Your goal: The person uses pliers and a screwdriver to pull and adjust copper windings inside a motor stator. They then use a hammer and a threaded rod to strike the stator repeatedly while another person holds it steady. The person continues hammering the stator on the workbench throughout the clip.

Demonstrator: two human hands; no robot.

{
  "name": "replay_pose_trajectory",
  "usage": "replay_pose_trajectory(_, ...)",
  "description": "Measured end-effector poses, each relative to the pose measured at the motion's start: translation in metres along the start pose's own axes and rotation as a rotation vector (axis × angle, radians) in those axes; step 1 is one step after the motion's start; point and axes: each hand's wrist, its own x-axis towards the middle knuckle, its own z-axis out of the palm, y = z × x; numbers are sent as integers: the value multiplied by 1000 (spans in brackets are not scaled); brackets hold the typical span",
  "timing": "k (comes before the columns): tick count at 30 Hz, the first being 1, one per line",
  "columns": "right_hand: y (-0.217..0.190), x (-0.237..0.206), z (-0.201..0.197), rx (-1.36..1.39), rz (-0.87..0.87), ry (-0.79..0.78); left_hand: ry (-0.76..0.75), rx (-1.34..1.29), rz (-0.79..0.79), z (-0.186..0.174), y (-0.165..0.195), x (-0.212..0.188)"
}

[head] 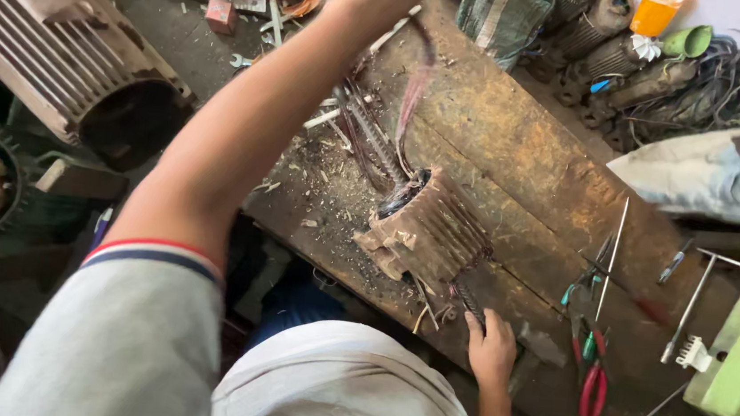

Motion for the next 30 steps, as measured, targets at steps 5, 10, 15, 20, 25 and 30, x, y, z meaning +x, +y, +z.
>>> replay_pose_trajectory(5,-8,3,-6,24,-54,27,433,-95,-184,-75,9,-122)
replay_pose_trajectory(10,-12,3,-8,52,6,-2,46,-1038,-1099,-71,76,-194)
replay_pose_trajectory(15,-13,2,-7,32,8,28,63,-1636,-1221,12,127,-184)
replay_pose_trajectory(20,-14,1,-8,39,13,39,143,-1895,-1354,39,140,-175)
replay_pose_trajectory(25,-6,1,-11,69,-9,17,239,-1542,-1247,36,121,-194)
replay_pose_trajectory(30,12,-1,-12,144,-27,-1,-8,-968,-1352,13,75,-195)
